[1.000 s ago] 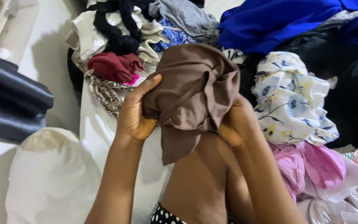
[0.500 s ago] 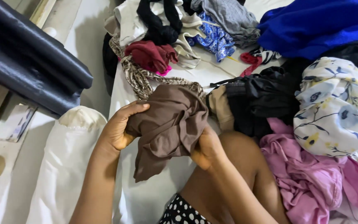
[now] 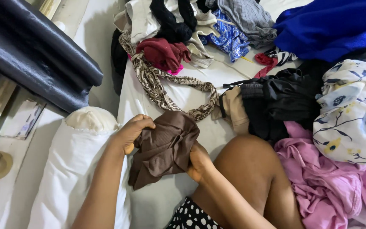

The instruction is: Folding various items of clothing on a bed.

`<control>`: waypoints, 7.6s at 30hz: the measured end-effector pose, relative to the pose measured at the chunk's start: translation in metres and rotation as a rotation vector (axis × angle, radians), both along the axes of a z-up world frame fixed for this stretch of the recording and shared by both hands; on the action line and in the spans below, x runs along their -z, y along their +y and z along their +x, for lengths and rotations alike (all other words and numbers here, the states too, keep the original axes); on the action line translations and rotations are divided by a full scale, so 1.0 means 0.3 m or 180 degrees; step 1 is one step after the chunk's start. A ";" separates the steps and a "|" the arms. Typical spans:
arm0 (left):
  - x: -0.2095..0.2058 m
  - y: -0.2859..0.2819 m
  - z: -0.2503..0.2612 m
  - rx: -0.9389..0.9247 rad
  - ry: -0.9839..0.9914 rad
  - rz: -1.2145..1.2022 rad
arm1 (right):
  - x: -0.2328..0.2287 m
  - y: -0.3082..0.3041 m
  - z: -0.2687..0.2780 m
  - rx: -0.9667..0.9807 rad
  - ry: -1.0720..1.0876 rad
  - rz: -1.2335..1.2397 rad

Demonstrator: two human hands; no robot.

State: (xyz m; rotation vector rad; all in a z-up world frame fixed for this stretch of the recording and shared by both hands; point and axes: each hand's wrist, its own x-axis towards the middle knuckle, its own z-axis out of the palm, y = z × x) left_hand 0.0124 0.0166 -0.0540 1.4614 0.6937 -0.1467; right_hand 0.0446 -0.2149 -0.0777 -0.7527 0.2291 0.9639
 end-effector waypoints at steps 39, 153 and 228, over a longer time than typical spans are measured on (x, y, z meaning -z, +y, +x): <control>-0.012 -0.088 0.094 0.0207 -0.0243 0.3023 | 0.065 -0.075 0.083 -0.1043 -0.4831 -0.3921; -0.308 -0.757 0.306 0.0707 -0.2503 0.1996 | -0.504 -0.354 0.591 -0.0265 -0.3743 -0.2733; -0.192 -0.645 0.514 -0.1190 -0.2506 -0.3330 | -0.684 -0.700 0.380 0.1103 -0.3495 -0.1638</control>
